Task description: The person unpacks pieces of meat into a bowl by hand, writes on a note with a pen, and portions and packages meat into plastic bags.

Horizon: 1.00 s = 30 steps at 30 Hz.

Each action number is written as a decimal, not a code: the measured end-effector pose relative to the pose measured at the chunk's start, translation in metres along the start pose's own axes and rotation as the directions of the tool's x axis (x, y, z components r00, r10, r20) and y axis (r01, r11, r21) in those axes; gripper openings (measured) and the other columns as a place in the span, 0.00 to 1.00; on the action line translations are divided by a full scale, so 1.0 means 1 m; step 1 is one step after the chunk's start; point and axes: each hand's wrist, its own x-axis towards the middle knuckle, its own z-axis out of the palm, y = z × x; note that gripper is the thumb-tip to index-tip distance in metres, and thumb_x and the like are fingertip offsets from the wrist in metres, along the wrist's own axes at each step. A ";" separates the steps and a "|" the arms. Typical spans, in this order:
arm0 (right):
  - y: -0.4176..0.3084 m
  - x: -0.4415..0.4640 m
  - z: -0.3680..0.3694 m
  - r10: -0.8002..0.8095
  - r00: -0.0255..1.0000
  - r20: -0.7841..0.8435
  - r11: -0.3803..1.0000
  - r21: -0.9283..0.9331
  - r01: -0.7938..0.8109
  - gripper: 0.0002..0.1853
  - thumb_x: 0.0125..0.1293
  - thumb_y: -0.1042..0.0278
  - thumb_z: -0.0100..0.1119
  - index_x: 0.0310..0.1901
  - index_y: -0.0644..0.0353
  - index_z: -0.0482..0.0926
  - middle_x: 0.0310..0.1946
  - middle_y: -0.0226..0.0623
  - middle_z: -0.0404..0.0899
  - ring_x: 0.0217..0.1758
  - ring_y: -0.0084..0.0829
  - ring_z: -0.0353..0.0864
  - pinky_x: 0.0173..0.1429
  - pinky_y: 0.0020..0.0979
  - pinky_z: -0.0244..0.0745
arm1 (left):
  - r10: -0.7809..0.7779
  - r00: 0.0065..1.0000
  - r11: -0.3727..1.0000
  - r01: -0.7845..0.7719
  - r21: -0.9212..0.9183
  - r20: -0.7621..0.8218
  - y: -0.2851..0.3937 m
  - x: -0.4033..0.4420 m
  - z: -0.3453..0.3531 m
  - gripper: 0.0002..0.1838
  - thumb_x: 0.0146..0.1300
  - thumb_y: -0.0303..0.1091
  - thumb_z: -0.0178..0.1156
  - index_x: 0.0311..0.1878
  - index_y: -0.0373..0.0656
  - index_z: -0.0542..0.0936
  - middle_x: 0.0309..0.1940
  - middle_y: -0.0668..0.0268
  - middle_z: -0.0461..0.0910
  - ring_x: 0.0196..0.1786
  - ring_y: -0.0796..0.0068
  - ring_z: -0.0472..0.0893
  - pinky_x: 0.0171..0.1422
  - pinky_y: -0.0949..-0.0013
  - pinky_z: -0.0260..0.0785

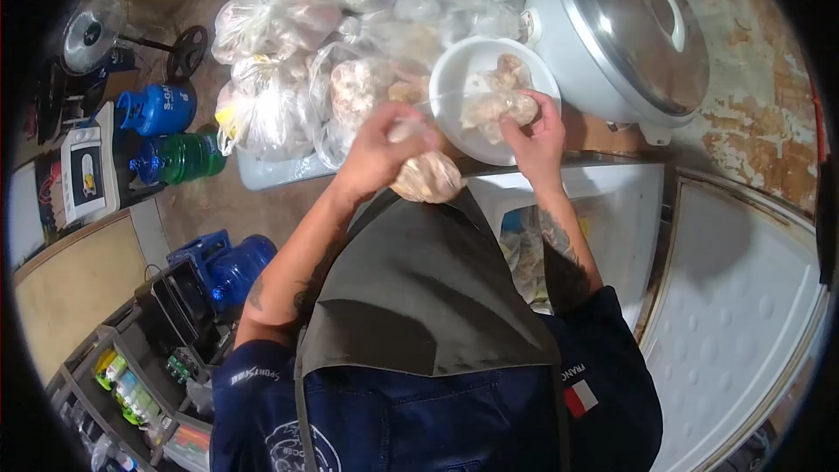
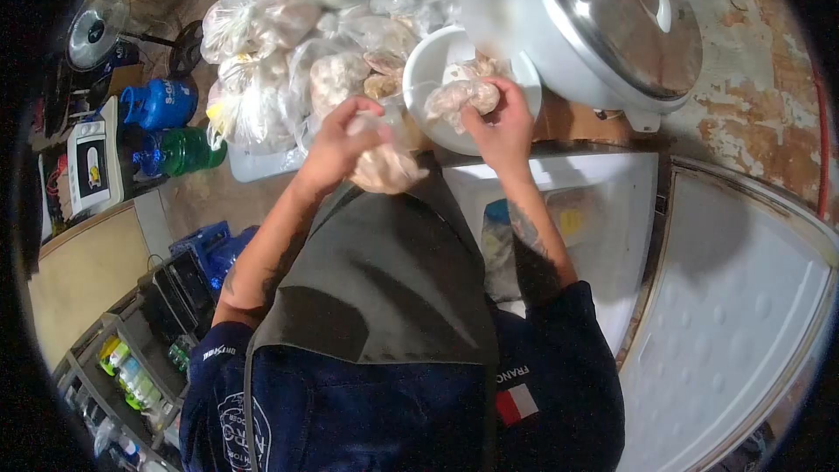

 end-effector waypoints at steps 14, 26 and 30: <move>0.041 0.020 -0.029 0.163 0.983 -0.085 0.956 -0.234 -0.179 0.23 0.61 0.71 0.66 0.58 0.65 0.79 0.45 0.40 0.86 0.42 0.29 0.86 0.48 0.29 0.81 | -0.311 0.950 0.894 0.286 -0.345 -0.019 -0.037 -0.019 -0.002 0.19 0.71 0.43 0.62 0.55 0.37 0.79 0.48 0.60 0.85 0.48 0.72 0.84 0.56 0.70 0.74; 0.042 0.016 0.002 0.029 0.985 0.171 0.941 -0.338 0.031 0.40 0.65 0.62 0.72 0.75 0.60 0.65 0.67 0.46 0.73 0.62 0.37 0.78 0.61 0.37 0.79 | -0.377 0.919 0.556 0.127 -0.822 -0.112 -0.063 -0.037 -0.031 0.27 0.79 0.49 0.45 0.65 0.36 0.73 0.61 0.55 0.80 0.63 0.58 0.80 0.69 0.54 0.70; -0.005 -0.036 0.063 0.353 0.796 0.492 0.919 -0.021 -0.394 0.45 0.62 0.66 0.75 0.78 0.58 0.60 0.71 0.43 0.67 0.61 0.31 0.76 0.63 0.37 0.77 | -0.222 0.956 0.627 -0.010 -0.779 -0.190 -0.054 -0.028 -0.016 0.19 0.78 0.43 0.49 0.58 0.37 0.77 0.54 0.63 0.80 0.61 0.66 0.79 0.66 0.59 0.72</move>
